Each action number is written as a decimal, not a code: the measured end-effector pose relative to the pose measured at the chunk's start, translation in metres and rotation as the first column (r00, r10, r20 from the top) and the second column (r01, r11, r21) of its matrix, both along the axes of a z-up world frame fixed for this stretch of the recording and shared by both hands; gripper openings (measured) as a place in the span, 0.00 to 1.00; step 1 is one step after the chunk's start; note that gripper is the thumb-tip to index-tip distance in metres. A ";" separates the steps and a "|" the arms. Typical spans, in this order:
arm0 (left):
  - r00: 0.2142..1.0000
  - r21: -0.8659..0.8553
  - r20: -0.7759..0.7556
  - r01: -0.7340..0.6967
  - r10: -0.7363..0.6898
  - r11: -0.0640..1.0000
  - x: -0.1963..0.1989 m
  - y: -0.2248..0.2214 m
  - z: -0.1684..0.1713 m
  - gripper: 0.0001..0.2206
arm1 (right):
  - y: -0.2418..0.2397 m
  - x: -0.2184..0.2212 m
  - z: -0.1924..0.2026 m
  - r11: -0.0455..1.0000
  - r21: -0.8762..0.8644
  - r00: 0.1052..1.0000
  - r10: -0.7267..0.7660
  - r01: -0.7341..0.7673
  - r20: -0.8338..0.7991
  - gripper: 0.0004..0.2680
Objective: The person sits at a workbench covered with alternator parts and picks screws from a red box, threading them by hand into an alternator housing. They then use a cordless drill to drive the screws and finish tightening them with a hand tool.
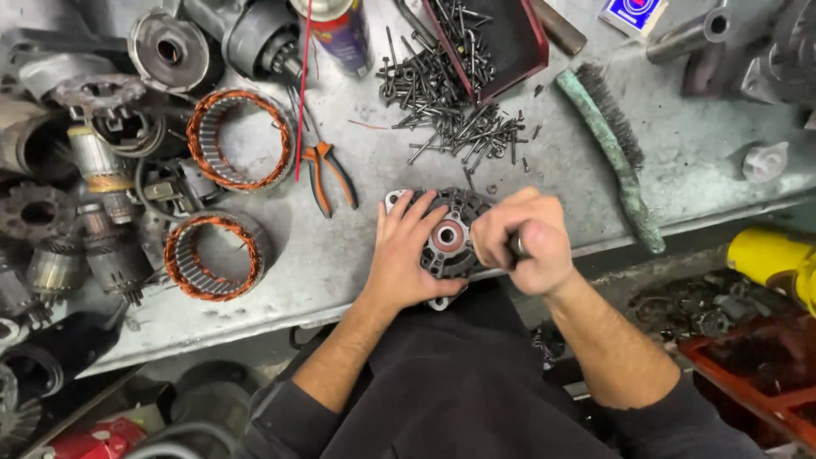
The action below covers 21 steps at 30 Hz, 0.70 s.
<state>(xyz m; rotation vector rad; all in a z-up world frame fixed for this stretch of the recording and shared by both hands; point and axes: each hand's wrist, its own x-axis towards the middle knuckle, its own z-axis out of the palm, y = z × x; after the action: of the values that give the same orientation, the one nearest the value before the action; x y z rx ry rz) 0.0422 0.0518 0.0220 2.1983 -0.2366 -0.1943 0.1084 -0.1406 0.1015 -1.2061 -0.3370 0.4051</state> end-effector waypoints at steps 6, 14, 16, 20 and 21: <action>1.000 -0.009 0.001 -0.003 0.003 1.000 -0.002 -0.001 0.000 0.48 | 0.010 -0.012 0.008 0.985 -0.146 0.987 -0.066 0.088 0.149 0.28; 1.000 -0.001 0.018 0.008 -0.008 1.000 -0.004 -0.001 0.003 0.48 | 0.014 -0.024 0.005 0.960 -0.140 0.967 -0.228 0.242 0.110 0.27; 0.999 -0.002 0.032 0.007 -0.007 1.000 -0.004 -0.001 0.003 0.48 | 0.010 -0.024 0.006 0.961 -0.138 0.966 -0.224 0.241 0.132 0.25; 0.998 0.051 0.058 0.011 -0.014 0.999 -0.004 0.001 0.000 0.48 | -0.006 -0.017 0.009 0.983 0.089 0.987 -0.159 0.158 0.011 0.20; 0.997 0.069 0.068 0.019 -0.024 0.997 -0.003 -0.001 -0.002 0.48 | -0.010 -0.015 0.010 0.954 0.259 0.987 -0.136 0.153 -0.084 0.19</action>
<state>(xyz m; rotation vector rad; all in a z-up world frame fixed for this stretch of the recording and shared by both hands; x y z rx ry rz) 0.0389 0.0512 0.0197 2.2730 -0.2963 -0.1404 0.0930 -0.1510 0.1112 -0.9466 -0.2355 0.2625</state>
